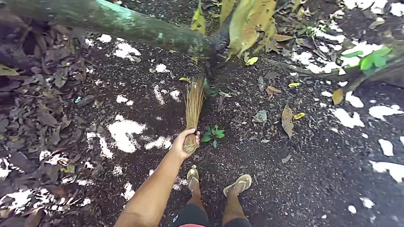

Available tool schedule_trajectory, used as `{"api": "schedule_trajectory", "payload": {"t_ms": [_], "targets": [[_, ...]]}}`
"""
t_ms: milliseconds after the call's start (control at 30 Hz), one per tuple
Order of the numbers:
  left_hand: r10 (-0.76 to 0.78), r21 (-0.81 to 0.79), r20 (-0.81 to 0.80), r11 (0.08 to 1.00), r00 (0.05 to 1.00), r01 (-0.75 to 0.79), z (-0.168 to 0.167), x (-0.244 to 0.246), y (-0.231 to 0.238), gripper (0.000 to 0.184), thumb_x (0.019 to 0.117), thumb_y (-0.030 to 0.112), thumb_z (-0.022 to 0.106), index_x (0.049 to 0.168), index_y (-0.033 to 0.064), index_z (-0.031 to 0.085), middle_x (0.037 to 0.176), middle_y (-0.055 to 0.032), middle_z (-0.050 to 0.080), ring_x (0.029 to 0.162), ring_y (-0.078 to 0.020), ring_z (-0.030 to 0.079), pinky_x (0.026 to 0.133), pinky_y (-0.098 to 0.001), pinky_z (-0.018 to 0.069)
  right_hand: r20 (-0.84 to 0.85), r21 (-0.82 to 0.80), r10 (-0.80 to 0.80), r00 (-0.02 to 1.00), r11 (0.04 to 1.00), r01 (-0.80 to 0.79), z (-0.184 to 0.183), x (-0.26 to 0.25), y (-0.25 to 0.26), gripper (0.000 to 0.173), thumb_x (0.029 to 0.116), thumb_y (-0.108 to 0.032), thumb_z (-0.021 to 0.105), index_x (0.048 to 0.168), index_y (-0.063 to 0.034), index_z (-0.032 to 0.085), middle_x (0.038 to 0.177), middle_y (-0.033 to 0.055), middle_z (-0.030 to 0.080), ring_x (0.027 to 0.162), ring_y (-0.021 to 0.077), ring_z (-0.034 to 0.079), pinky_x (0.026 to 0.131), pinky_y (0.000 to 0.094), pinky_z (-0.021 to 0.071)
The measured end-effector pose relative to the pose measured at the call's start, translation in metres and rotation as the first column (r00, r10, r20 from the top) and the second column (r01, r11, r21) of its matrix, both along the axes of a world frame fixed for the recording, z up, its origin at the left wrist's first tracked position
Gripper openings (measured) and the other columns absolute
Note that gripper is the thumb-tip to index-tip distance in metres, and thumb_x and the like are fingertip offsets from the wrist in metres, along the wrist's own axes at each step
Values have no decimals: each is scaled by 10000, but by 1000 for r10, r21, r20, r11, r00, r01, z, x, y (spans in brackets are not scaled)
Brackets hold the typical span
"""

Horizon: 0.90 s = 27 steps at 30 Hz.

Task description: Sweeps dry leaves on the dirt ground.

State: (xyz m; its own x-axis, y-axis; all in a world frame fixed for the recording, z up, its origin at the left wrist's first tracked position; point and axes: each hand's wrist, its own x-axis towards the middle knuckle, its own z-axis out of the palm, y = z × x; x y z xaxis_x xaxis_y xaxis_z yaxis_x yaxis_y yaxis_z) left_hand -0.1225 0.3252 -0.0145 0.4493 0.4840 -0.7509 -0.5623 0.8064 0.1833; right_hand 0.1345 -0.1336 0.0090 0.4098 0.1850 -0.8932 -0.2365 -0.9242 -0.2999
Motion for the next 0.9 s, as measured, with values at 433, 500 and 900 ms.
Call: {"api": "schedule_trajectory", "payload": {"t_ms": [433, 500, 900], "targets": [[-96, -157, -261, 986, 961, 55, 22, 223, -54, 141, 996, 186, 503, 1099, 89, 495, 861, -89, 585, 685, -166, 613, 588, -288, 556, -74, 21, -229, 971, 973, 231, -19, 72, -52, 580, 998, -101, 608, 1535, -36, 397, 1212, 261, 645, 997, 300, 693, 882, 454, 579], [-138, -119, -196, 986, 971, 116, 25, 276, -37, 155, 970, 166, 556, 1098, 93, 507, 862, -84, 595, 674, -156, 627, 592, -274, 573, -79, 10, -253, 964, 967, 255, -20, 95, -67, 585, 998, -100, 608, 1534, -22, 386, 1207, 265, 643, 983, 297, 692, 868, 457, 579], [-463, -63, 14, 884, 886, 463, 112, 359, -194, 204, 1002, 137, 447, 1199, 95, 476, 936, -109, 621, 622, -167, 630, 545, -297, 575, -98, -23, -394, 914, 919, 394, -11, 197, -124, 600, 1007, -120, 591, 1556, -46, 363, 1205, 265, 637, 965, 285, 695, 859, 443, 585]]}}
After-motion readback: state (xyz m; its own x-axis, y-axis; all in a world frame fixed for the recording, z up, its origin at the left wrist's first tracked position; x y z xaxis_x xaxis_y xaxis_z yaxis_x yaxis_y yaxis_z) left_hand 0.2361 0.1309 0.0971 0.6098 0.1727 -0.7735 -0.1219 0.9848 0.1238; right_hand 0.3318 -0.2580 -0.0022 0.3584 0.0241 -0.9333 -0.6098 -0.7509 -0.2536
